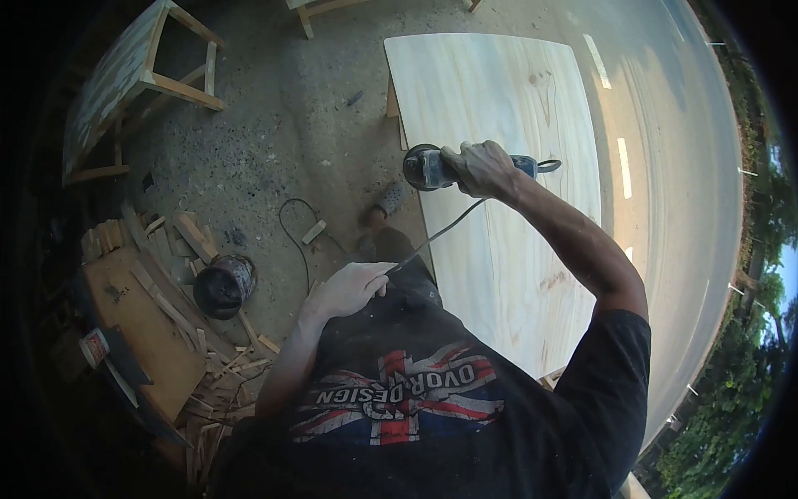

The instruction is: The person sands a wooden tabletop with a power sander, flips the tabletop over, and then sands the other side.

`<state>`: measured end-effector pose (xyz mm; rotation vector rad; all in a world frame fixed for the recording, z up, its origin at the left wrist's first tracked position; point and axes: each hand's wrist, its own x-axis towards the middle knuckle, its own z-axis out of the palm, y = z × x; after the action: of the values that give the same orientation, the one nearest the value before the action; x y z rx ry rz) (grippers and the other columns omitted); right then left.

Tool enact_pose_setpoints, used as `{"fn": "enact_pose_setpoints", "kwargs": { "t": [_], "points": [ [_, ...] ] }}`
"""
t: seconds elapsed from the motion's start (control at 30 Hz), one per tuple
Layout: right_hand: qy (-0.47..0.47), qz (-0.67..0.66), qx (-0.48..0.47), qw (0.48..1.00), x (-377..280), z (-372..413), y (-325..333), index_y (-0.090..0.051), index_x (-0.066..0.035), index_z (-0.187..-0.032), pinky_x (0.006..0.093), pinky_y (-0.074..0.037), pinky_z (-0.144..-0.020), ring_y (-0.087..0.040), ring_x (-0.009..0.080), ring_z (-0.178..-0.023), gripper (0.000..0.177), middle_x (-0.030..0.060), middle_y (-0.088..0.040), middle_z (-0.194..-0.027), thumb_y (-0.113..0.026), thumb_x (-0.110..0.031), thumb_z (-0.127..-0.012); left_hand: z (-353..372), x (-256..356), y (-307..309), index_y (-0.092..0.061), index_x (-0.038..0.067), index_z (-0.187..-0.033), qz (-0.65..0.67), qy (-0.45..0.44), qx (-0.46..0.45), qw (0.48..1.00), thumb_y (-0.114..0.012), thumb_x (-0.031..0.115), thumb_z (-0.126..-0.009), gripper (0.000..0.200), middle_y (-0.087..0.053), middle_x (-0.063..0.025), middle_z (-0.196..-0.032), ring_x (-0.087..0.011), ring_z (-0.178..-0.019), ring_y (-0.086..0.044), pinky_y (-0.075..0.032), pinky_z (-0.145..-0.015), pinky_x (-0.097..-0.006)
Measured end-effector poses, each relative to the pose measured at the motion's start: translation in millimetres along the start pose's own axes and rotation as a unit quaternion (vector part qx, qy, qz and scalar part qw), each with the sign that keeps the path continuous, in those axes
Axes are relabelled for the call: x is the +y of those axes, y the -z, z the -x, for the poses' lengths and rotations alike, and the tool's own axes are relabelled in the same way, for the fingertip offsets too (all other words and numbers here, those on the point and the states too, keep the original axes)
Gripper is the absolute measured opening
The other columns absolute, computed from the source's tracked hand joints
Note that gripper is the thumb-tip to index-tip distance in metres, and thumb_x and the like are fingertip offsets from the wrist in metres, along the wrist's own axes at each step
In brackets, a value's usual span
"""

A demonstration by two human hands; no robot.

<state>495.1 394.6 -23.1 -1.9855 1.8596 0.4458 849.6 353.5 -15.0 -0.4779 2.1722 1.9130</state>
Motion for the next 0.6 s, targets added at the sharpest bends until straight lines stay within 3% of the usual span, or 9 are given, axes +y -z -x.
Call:
{"fn": "enact_pose_setpoints", "kwargs": {
  "t": [0.1, 0.6],
  "points": [
    [0.004, 0.010, -0.001, 1.000, 21, -28, 13, -0.059, -0.005, -0.121, 0.0475, -0.056, -0.058, -0.073, 0.0363, -0.070, 0.045, 0.0178, -0.071, -0.083, -0.074, -0.017, -0.081, -21, 5, 21, -0.059, -0.001, -0.139, 0.015, 0.039, -0.002, 0.999, -0.049, 0.011, -0.105, 0.038, -0.070, -0.0211, -0.089, -0.0352, -0.084, -0.072, -0.055, -0.080, -0.0447],
    [0.010, -0.002, 0.030, 0.999, 107, -152, 85, -0.057, -0.006, -0.113, 0.0500, -0.054, -0.058, -0.072, 0.0394, -0.068, 0.039, 0.0170, -0.071, -0.074, -0.072, -0.013, -0.078, -97, 24, 108, -0.060, 0.001, -0.142, 0.003, 0.051, -0.002, 0.999, -0.049, 0.013, -0.106, 0.040, -0.070, -0.0164, -0.088, -0.0318, -0.085, -0.070, -0.054, -0.081, -0.0416]
  ]
}}
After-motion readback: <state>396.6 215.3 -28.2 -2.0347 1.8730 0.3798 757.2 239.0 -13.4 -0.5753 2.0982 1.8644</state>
